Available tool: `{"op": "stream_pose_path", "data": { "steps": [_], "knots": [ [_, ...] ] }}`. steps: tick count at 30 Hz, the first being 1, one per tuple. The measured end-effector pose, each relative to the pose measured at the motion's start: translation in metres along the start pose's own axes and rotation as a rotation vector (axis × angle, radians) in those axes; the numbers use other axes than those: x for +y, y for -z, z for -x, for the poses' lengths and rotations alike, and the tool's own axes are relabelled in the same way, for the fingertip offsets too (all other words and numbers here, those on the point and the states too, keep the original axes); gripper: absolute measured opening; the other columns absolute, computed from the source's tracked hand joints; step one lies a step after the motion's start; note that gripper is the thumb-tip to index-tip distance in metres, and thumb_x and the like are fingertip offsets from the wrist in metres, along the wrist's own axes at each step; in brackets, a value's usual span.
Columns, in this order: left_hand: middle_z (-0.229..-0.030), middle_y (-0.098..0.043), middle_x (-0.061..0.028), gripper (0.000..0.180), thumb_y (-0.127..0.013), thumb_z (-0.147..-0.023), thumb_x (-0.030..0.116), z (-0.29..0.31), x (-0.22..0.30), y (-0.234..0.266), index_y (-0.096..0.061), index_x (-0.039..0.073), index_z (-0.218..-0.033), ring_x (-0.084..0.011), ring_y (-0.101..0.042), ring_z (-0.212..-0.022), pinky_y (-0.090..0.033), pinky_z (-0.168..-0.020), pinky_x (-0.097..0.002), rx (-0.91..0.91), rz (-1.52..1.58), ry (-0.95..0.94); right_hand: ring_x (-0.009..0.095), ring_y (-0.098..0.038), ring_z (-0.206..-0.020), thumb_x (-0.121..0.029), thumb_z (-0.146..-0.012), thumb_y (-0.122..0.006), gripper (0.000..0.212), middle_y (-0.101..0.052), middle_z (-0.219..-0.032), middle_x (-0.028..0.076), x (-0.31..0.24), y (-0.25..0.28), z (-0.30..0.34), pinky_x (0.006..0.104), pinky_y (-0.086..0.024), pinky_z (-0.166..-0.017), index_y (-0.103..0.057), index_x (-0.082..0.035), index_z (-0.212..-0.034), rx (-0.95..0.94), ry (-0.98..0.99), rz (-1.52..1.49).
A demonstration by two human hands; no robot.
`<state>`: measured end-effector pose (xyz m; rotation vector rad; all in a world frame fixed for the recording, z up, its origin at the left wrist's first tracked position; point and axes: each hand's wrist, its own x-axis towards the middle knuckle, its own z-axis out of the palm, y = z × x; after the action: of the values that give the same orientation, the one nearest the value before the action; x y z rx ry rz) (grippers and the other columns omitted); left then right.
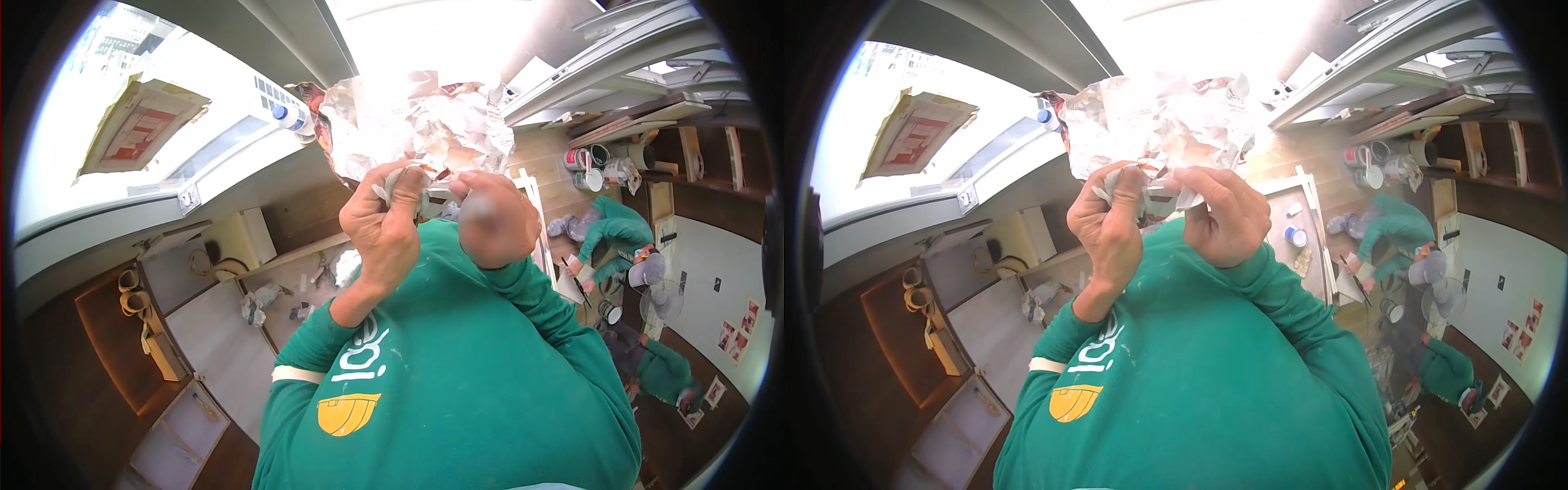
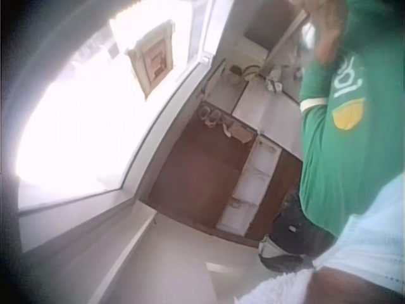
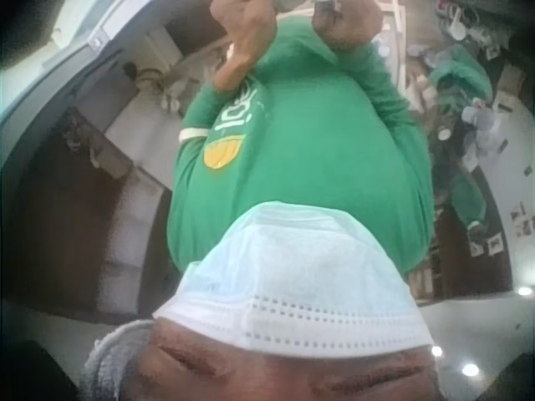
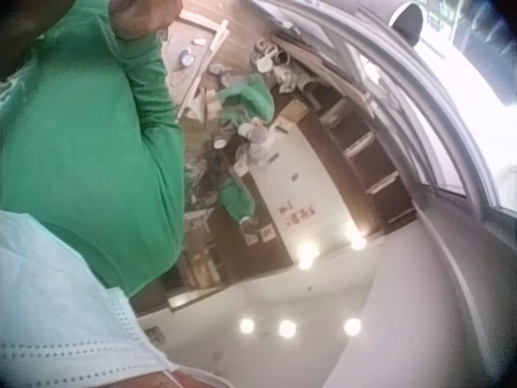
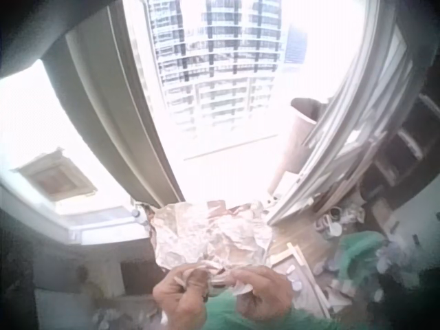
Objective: The person holds a crumpled snack bag and attempts to open it by tearing the top seal with both hands. The person repeatedly pulls and rips the packaging material to widen the opening, eventually holding the bag up to inspect the contents.
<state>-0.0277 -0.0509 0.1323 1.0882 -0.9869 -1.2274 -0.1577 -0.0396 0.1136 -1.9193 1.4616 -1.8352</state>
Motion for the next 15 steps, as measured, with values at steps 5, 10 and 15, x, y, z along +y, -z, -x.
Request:
{"op": "stream_pose_path", "data": {
  "steps": [5, 10, 15],
  "knots": [
    [-0.073, -0.061, 0.0012, 0.016, -0.066, -0.095, 0.014, -0.002, -0.002, 0.001, -0.068, -0.001, -0.096, -0.0033, -0.049, -0.060, -0.039, -0.050, -0.0202, 0.082, 0.007, -0.017, 0.018, -0.069, -0.070, 0.009, -0.080, -0.065, 0.021, -0.071, -0.083, 0.011, -0.007, -0.005, -0.006, 0.0262, -0.055, -0.060, -0.067, -0.001, -0.099, 0.055, -0.161, -0.024],
    [-0.073, -0.061, 0.0013, 0.014, -0.066, -0.095, 0.012, -0.009, 0.000, 0.008, -0.069, -0.002, -0.095, -0.0031, -0.049, -0.061, -0.039, -0.051, -0.0202, 0.090, -0.003, 0.034, 0.012, -0.067, -0.075, 0.003, -0.083, -0.068, 0.015, -0.072, -0.085, 0.008, -0.009, -0.006, -0.007, 0.0244, -0.053, -0.063, -0.068, 0.000, -0.098, 0.031, -0.453, -0.178],
    [-0.072, -0.062, 0.0025, 0.013, -0.067, -0.093, 0.011, -0.022, 0.013, 0.024, -0.069, -0.002, -0.092, -0.0026, -0.050, -0.063, -0.039, -0.054, -0.0201, -0.075, -0.154, -0.010, 0.015, -0.067, -0.084, -0.007, -0.081, -0.074, 0.032, -0.069, -0.101, 0.011, 0.008, 0.013, -0.040, 0.0290, -0.054, -0.071, -0.064, 0.000, -0.110, -0.257, -0.510, -0.443]
  ]
}}
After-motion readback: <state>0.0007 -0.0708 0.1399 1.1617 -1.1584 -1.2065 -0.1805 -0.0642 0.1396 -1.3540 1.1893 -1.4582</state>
